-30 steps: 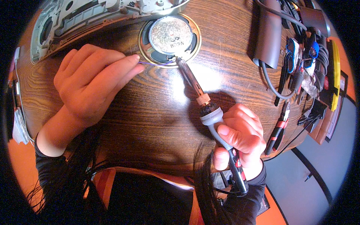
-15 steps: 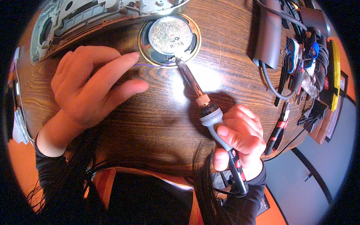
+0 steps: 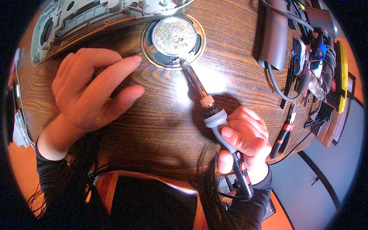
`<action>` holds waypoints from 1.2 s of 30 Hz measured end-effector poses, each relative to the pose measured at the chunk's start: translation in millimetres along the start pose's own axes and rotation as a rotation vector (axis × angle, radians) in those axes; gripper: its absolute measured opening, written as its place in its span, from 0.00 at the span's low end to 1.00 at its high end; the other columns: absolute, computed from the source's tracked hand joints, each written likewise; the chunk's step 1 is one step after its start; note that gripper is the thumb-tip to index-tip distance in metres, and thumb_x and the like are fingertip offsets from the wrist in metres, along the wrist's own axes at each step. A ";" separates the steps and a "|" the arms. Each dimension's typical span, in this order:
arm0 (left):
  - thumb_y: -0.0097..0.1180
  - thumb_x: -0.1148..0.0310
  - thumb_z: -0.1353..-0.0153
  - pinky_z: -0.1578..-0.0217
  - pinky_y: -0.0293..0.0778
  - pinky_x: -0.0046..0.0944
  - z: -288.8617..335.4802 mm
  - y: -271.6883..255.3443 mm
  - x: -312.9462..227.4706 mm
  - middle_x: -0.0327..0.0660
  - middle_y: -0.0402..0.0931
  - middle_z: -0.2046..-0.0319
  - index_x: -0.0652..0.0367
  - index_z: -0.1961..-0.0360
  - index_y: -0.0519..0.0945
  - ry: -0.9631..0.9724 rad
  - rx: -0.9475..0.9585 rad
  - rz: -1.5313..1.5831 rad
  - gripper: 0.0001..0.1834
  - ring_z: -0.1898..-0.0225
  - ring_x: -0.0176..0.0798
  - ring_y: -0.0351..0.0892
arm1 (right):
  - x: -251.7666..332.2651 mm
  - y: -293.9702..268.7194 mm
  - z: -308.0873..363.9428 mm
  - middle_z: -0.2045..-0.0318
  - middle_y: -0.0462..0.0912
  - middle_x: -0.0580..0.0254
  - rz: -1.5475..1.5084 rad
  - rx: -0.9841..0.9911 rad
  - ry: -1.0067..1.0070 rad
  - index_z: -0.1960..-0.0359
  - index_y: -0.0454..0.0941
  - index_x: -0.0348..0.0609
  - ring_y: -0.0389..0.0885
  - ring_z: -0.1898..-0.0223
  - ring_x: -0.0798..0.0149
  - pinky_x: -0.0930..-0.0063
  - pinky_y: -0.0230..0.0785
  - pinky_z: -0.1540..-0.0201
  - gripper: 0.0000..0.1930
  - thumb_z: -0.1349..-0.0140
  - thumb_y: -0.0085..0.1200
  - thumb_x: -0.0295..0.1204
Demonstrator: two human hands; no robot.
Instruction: The person solders wires to the terminals of two small speakers using a soldering iron and solder wire. They then place the speakers into the housing of a disassembled electronic device and use pliers to trim excess wire.
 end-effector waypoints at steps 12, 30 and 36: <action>0.63 0.59 0.47 0.76 0.66 0.33 2.2 -1.2 -0.3 0.37 0.75 0.72 0.57 0.62 0.83 0.000 0.015 -0.004 0.16 0.76 0.36 0.72 | 1.3 -4.0 -2.3 0.81 0.74 0.58 0.029 0.020 -0.063 0.56 0.71 0.42 0.70 0.82 0.61 0.67 0.63 0.76 0.19 0.36 0.53 0.46; 0.56 0.56 0.42 0.76 0.48 0.32 -1.9 -67.0 -64.1 0.29 0.72 0.75 0.52 0.73 0.83 0.226 -0.108 0.143 0.12 0.75 0.30 0.70 | 6.4 -16.8 -3.1 0.85 0.71 0.60 0.126 -0.113 -0.217 0.62 0.68 0.42 0.66 0.83 0.65 0.70 0.62 0.75 0.12 0.37 0.54 0.37; 0.53 0.49 0.39 0.72 0.61 0.31 2.0 -82.7 -72.7 0.30 0.75 0.71 0.49 0.70 0.84 0.388 -0.054 0.169 0.17 0.71 0.32 0.71 | -1.0 -11.8 -4.7 0.85 0.72 0.61 0.088 -0.070 -0.347 0.64 0.69 0.38 0.68 0.87 0.64 0.66 0.64 0.79 0.15 0.36 0.51 0.40</action>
Point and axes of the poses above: each hand's wrist, its own z-axis away from the middle knuckle, its own y-axis out of the palm, x = y × z, the point moved 3 cm from there along -z, towards the middle knuckle
